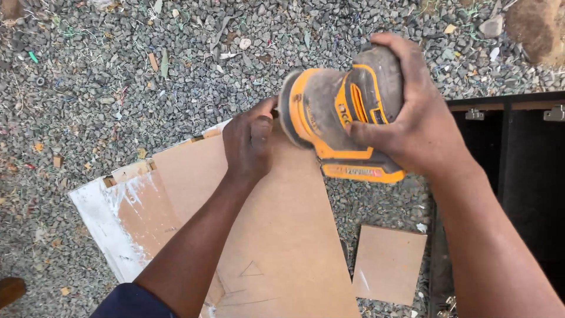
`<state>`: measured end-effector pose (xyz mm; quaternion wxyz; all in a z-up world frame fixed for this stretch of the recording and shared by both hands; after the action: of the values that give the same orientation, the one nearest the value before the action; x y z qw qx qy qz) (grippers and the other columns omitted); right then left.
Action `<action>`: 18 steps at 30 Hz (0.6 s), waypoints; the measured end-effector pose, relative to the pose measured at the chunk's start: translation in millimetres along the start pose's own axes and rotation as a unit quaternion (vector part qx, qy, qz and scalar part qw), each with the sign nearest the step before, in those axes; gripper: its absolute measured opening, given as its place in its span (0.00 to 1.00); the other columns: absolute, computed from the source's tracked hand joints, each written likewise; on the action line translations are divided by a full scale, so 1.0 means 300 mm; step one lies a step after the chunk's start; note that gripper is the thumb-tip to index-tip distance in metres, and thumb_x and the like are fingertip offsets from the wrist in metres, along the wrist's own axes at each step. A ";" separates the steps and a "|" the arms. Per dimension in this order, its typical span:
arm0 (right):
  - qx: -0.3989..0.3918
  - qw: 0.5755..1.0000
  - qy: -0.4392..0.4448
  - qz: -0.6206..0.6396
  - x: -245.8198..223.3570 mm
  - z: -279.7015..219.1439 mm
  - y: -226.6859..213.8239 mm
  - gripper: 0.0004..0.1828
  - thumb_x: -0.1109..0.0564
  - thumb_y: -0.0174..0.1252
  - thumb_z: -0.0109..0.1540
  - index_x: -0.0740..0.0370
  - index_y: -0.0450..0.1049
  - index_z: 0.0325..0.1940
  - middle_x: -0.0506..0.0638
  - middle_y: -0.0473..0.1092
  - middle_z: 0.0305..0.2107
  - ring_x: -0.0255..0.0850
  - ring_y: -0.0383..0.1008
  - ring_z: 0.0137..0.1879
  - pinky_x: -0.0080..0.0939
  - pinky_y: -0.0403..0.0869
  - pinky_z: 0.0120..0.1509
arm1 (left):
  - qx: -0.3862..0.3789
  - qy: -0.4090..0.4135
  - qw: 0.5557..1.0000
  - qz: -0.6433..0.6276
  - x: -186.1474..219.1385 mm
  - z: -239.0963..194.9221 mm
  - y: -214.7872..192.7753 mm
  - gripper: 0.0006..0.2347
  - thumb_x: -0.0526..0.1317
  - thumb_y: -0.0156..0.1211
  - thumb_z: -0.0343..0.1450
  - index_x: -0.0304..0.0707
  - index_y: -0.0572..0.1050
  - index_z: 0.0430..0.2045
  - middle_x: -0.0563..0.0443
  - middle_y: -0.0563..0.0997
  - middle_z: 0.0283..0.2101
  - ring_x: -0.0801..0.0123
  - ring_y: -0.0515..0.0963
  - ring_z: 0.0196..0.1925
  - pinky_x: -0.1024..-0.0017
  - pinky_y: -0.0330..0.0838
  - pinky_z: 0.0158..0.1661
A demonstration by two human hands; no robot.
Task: The person uses a yellow and black orbital sander to smooth the surface of a rectangular piece of light-colored wood. They hold the wood steady with one hand while operating the sander with the other, moving it across the surface and along the edges.
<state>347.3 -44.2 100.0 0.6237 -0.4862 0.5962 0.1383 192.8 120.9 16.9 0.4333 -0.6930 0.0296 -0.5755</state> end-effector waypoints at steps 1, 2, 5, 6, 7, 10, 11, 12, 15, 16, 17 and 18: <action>0.000 1.000 0.001 0.000 0.009 -0.036 0.004 0.49 0.54 0.65 0.48 0.52 0.53 0.71 0.54 0.61 0.56 0.43 0.70 0.54 0.43 0.72 0.54 | -0.001 0.000 1.000 0.000 0.000 0.001 0.008 0.29 0.56 0.21 0.72 0.47 0.81 0.36 0.58 0.59 0.17 0.71 0.61 0.20 0.66 0.51 0.24; 0.002 0.999 0.051 0.018 0.038 -0.073 0.011 0.52 0.45 0.63 0.45 0.51 0.54 0.72 0.53 0.61 0.58 0.42 0.70 0.53 0.42 0.73 0.53 | 0.011 0.004 0.999 0.033 0.001 0.001 0.008 0.28 0.51 0.24 0.72 0.48 0.83 0.35 0.55 0.74 0.25 0.65 0.72 0.27 0.63 0.60 0.29; 0.010 0.983 0.163 0.085 0.166 -0.256 0.038 0.59 0.41 0.65 0.38 0.51 0.56 0.73 0.50 0.62 0.58 0.39 0.69 0.54 0.40 0.73 0.54 | 0.029 0.002 0.997 0.069 -0.017 -0.004 0.016 0.25 0.44 0.29 0.72 0.49 0.86 0.34 0.53 0.88 0.37 0.60 0.84 0.36 0.60 0.69 0.40; 0.017 0.965 0.223 0.135 0.228 -0.335 0.051 0.62 0.45 0.68 0.35 0.52 0.57 0.73 0.49 0.64 0.57 0.38 0.70 0.54 0.38 0.73 0.56 | 0.037 -0.004 0.997 0.072 -0.028 -0.007 0.021 0.23 0.42 0.32 0.71 0.49 0.86 0.34 0.54 0.89 0.40 0.61 0.85 0.40 0.61 0.69 0.47; 0.019 0.965 0.225 0.135 0.246 -0.392 0.054 0.62 0.45 0.68 0.35 0.52 0.57 0.73 0.49 0.64 0.57 0.38 0.70 0.54 0.38 0.73 0.56 | 0.034 -0.004 0.997 0.071 -0.026 -0.010 0.024 0.23 0.42 0.32 0.71 0.49 0.86 0.34 0.54 0.89 0.40 0.61 0.85 0.40 0.61 0.69 0.47; 0.048 0.855 0.463 0.227 0.399 -0.586 0.102 0.62 0.69 0.69 0.35 0.47 0.63 0.74 0.58 0.74 0.48 0.50 0.76 0.46 0.50 0.76 0.49 | 0.039 -0.012 0.998 0.057 -0.021 -0.009 0.011 0.22 0.42 0.34 0.72 0.46 0.86 0.34 0.52 0.89 0.42 0.63 0.86 0.45 0.63 0.70 0.48; 0.049 0.838 0.480 0.255 0.444 -0.614 0.121 0.58 0.73 0.67 0.38 0.49 0.65 0.73 0.58 0.74 0.49 0.52 0.75 0.45 0.51 0.74 0.49 | 0.036 -0.009 0.998 0.049 -0.011 -0.007 0.005 0.23 0.44 0.33 0.71 0.45 0.86 0.34 0.52 0.89 0.41 0.64 0.87 0.45 0.64 0.72 0.45; 0.053 0.820 0.497 0.280 0.488 -0.646 0.138 0.55 0.78 0.65 0.41 0.51 0.67 0.71 0.59 0.73 0.50 0.54 0.73 0.45 0.52 0.71 0.48 | 0.033 -0.004 0.999 0.037 -0.003 -0.005 0.006 0.24 0.45 0.33 0.71 0.44 0.86 0.33 0.53 0.89 0.41 0.64 0.87 0.44 0.66 0.74 0.42; 0.017 0.824 0.471 0.313 0.563 -0.575 0.178 0.56 0.74 0.62 0.41 0.45 0.65 0.73 0.56 0.70 0.54 0.55 0.71 0.40 0.54 0.73 0.37 | 0.019 -0.015 0.998 0.056 0.000 -0.012 0.006 0.25 0.47 0.29 0.71 0.45 0.85 0.33 0.56 0.88 0.40 0.67 0.84 0.40 0.65 0.67 0.45; 0.016 0.824 0.470 0.315 0.577 -0.521 0.175 0.56 0.74 0.62 0.41 0.45 0.65 0.73 0.56 0.70 0.54 0.55 0.71 0.40 0.54 0.73 0.37 | 0.019 -0.014 0.998 0.059 -0.003 -0.012 0.009 0.25 0.47 0.29 0.71 0.45 0.85 0.33 0.56 0.88 0.40 0.67 0.84 0.40 0.65 0.67 0.45; -0.004 0.851 0.413 0.323 0.572 -0.447 0.174 0.55 0.70 0.61 0.40 0.48 0.63 0.72 0.56 0.68 0.49 0.51 0.70 0.40 0.50 0.71 0.37 | 0.023 -0.003 0.998 0.053 -0.003 -0.013 0.009 0.27 0.50 0.28 0.73 0.44 0.86 0.34 0.54 0.88 0.40 0.66 0.85 0.41 0.64 0.67 0.45; -0.025 0.874 0.355 0.331 0.562 -0.377 0.177 0.54 0.66 0.60 0.39 0.51 0.62 0.72 0.55 0.66 0.44 0.48 0.69 0.40 0.46 0.70 0.37 | 0.026 0.008 0.998 0.048 -0.003 -0.016 0.005 0.29 0.53 0.27 0.75 0.42 0.86 0.35 0.53 0.88 0.40 0.65 0.86 0.42 0.63 0.67 0.44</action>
<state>280.8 -174.2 -50.8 0.2755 -0.2923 0.8999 0.1697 189.3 117.7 15.0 0.4780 -0.6747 0.0511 -0.5600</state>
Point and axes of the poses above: each hand's wrist, its own z-axis towards the middle knuckle, its own y-axis out of the palm, x = y × z, the point moved 6 cm from there along z, towards the middle knuckle
